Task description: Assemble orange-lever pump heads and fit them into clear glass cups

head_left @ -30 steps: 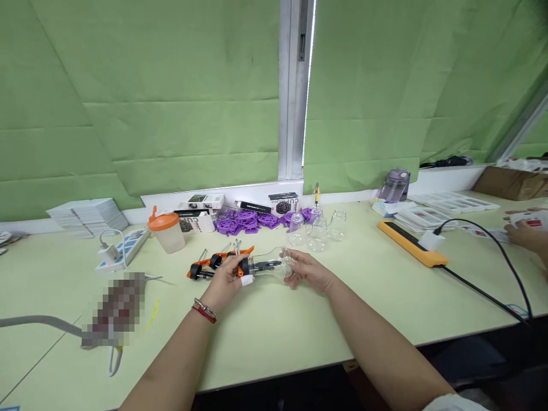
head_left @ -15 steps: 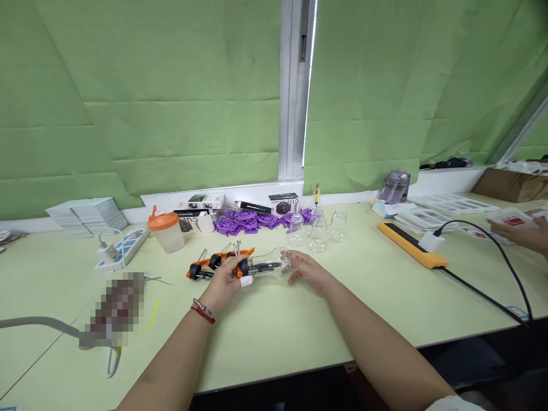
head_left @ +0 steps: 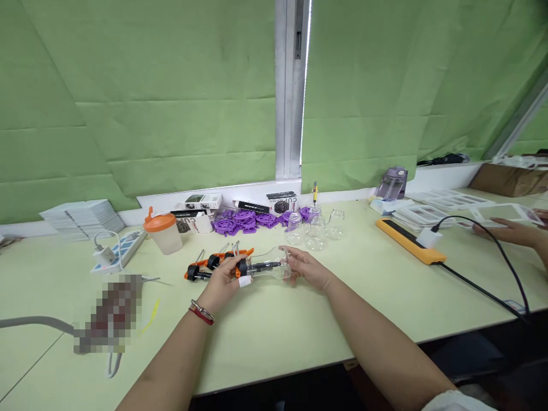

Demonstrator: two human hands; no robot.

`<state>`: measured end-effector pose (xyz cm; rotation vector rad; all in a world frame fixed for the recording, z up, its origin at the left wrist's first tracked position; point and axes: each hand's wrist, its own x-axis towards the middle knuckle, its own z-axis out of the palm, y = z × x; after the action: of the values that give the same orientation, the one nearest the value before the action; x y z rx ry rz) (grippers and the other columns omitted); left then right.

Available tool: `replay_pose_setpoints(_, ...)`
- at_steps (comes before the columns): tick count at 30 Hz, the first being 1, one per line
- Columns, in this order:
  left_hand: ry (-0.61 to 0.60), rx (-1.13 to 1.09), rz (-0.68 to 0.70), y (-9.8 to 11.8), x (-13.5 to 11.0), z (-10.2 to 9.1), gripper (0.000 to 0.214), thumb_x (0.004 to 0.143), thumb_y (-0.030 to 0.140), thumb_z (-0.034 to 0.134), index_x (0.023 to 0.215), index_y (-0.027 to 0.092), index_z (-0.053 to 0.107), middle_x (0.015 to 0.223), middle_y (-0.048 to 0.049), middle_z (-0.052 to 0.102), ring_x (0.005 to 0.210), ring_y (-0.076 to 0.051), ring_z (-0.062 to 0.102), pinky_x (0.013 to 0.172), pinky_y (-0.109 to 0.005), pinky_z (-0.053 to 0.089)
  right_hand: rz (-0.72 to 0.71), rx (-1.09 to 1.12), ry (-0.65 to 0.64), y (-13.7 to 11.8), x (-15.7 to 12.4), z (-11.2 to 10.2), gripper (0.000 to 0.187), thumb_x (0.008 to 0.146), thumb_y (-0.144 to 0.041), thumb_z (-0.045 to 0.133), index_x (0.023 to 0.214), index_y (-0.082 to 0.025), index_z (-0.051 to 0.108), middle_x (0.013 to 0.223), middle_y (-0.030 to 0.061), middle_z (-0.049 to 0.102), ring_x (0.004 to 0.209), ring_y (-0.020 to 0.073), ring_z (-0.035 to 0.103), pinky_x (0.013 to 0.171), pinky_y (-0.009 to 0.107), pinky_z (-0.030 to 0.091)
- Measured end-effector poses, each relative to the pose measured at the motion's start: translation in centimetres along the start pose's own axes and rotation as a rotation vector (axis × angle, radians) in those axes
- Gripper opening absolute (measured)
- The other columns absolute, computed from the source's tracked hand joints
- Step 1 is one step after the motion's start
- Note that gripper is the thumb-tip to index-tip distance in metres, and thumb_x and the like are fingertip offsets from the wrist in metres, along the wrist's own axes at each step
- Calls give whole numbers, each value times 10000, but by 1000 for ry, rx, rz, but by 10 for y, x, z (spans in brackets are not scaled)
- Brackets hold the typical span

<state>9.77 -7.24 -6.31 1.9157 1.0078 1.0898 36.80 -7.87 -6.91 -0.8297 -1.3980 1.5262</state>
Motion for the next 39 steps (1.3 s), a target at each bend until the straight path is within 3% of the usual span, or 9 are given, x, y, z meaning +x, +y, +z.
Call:
replay_pose_setpoints(6, -9, -2, -12, 0, 1, 1, 534, 698, 289, 725, 1206, 233, 573, 1032, -56, 531, 966, -206, 557, 936, -415, 432, 53, -60, 51, 8, 5, 0, 618, 826, -631, 480, 1211, -151, 535, 812, 73, 628, 561, 135, 608, 482, 257, 484)
replay_pose_setpoints(9, -8, 2, -10, -2, 2, 1, 523, 694, 292, 729, 1192, 236, 578, 1029, -51, 523, 962, -204, 553, 933, -410, 431, -6, -43, 15, 5, 3, 2, 562, 802, -535, 594, 1242, -192, 534, 1054, 112, 601, 821, 183, 633, 614, 290, 530)
replay_pose_setpoints(13, 3, 3, -3, -4, 3, 1, 527, 695, 304, 732, 1195, 236, 576, 1052, -58, 526, 986, -212, 544, 943, -415, 420, -53, -11, -6, -4, -3, 4, 762, 704, -336, 746, 1367, -338, 371, 1325, 102, 429, 942, 193, 614, 697, 331, 541)
replay_pose_setpoints(20, 16, 10, 28, -5, 2, 1, 534, 694, 309, 735, 1200, 235, 580, 1067, -66, 547, 1000, -223, 548, 944, -424, 420, 21, -4, 25, -3, 1, 5, 570, 770, -484, 648, 1253, -256, 448, 1038, 77, 578, 674, 167, 668, 474, 237, 477)
replay_pose_setpoints(25, 4, 41, 55, -5, 2, 1, 520, 706, 306, 722, 1202, 250, 576, 1051, -54, 542, 996, -211, 549, 937, -409, 431, 68, -28, 63, 9, 6, 4, 571, 811, -649, 483, 1126, -174, 505, 791, 58, 625, 511, 142, 616, 389, 218, 416)
replay_pose_setpoints(29, -1, 60, 40, -5, 1, 0, 507, 714, 297, 716, 1199, 254, 575, 1058, -57, 541, 1009, -214, 547, 956, -421, 420, 19, -21, 38, 8, 4, 5, 546, 809, -612, 527, 1109, -157, 557, 974, 117, 618, 708, 177, 649, 494, 261, 500)
replay_pose_setpoints(33, 0, 47, 31, -4, 2, -1, 510, 715, 289, 715, 1201, 247, 569, 1077, -63, 542, 1034, -219, 536, 966, -421, 411, -20, 8, -3, -1, -2, 5, 675, 718, -398, 731, 1309, -285, 424, 1243, 104, 501, 818, 183, 657, 595, 297, 536)
replay_pose_setpoints(35, 0, 57, 38, -5, 2, -1, 508, 717, 286, 712, 1202, 246, 566, 1067, -61, 541, 1020, -214, 539, 958, -415, 415, 3, 21, -7, -3, -2, 4, 715, 717, -384, 732, 1335, -300, 383, 1173, 93, 542, 765, 182, 668, 561, 290, 527)
replay_pose_setpoints(39, -5, 82, 51, -6, 2, -1, 521, 718, 302, 714, 1213, 255, 560, 1071, -56, 536, 1016, -209, 538, 953, -407, 416, 67, 0, 17, 4, 2, 3, 561, 809, -567, 562, 1230, -206, 477, 897, 78, 628, 582, 149, 637, 439, 234, 455)
